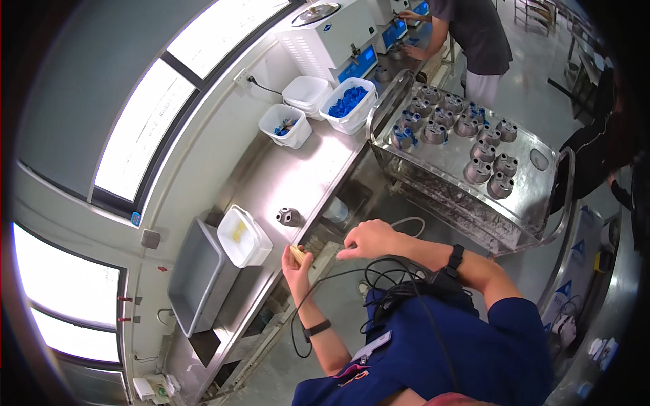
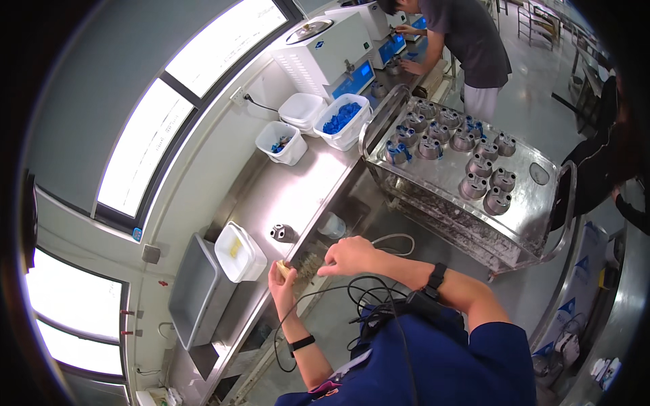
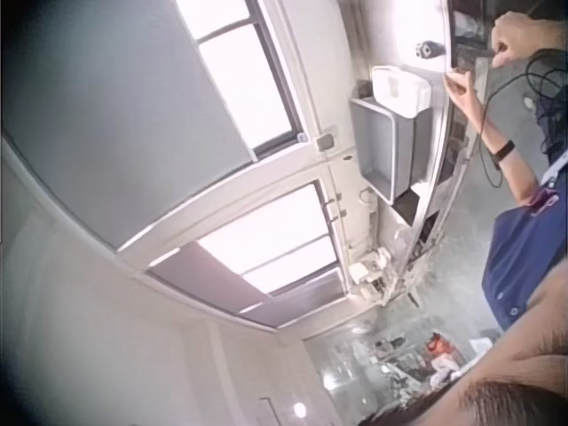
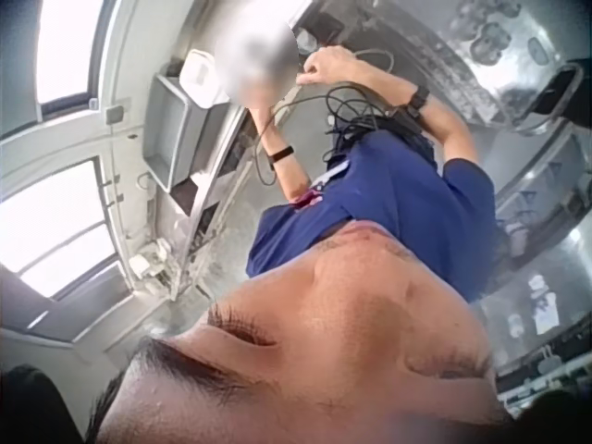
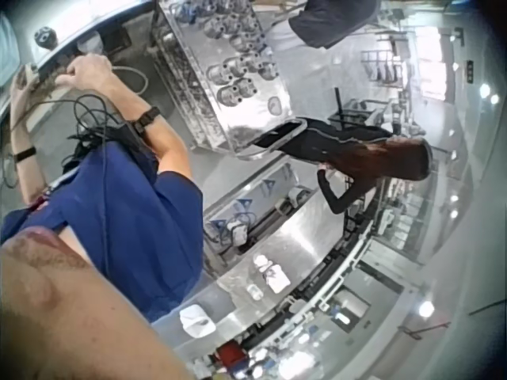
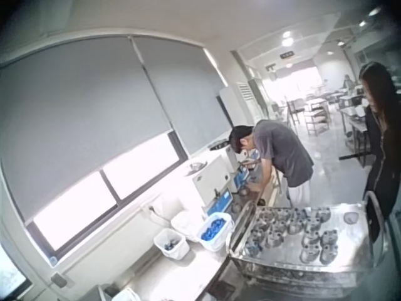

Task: Cleaning and sorting metal component housings in a laboratory setting.

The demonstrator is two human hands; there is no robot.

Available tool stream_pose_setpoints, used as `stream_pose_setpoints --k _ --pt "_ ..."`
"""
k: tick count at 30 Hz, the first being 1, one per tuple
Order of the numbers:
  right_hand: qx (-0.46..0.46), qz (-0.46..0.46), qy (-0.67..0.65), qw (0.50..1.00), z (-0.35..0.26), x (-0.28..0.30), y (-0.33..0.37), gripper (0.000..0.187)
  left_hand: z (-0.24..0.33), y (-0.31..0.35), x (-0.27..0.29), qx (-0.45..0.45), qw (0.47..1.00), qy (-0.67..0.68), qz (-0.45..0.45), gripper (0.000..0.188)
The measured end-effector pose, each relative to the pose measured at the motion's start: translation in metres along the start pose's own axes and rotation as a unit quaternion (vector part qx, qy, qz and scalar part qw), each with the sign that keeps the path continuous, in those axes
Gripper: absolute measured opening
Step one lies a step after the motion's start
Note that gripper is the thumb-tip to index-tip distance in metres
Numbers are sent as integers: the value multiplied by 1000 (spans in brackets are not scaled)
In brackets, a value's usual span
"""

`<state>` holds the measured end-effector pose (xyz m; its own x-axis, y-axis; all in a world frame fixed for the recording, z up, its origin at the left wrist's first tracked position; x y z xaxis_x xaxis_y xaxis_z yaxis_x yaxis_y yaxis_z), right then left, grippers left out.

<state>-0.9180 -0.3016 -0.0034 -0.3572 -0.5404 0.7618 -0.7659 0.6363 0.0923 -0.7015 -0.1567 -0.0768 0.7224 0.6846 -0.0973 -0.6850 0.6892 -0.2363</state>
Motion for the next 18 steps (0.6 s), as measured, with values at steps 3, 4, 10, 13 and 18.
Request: stream_pose_setpoints --k 3,4,10,13,18 --pt "-107 32 5 994 22 14 -5 52 25 3 -3 -50 997 -57 -26 69" --pt "-89 7 21 996 22 8 -2 52 40 2 -9 -117 973 -188 -66 69" --pt "-136 66 3 988 14 45 7 50 87 -21 -56 -190 900 -371 -128 76" --pt "-33 54 20 998 9 39 16 46 85 -30 -68 -162 930 -293 -149 91" --pt "-81 76 -1 994 11 47 9 49 94 -26 -72 -186 914 -330 -147 88"
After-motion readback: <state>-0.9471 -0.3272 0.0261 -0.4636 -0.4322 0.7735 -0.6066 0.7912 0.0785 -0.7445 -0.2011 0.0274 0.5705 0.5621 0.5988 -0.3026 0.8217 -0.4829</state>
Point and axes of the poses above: each hand's wrist, its own y-axis away from the middle knuckle, its own x-axis out of the back of the hand, z = x × y, the point moved 6 cm from there along -y, towards the middle knuckle, and after that the axes turned 13 degrees about -x, right-handed, at the moved point
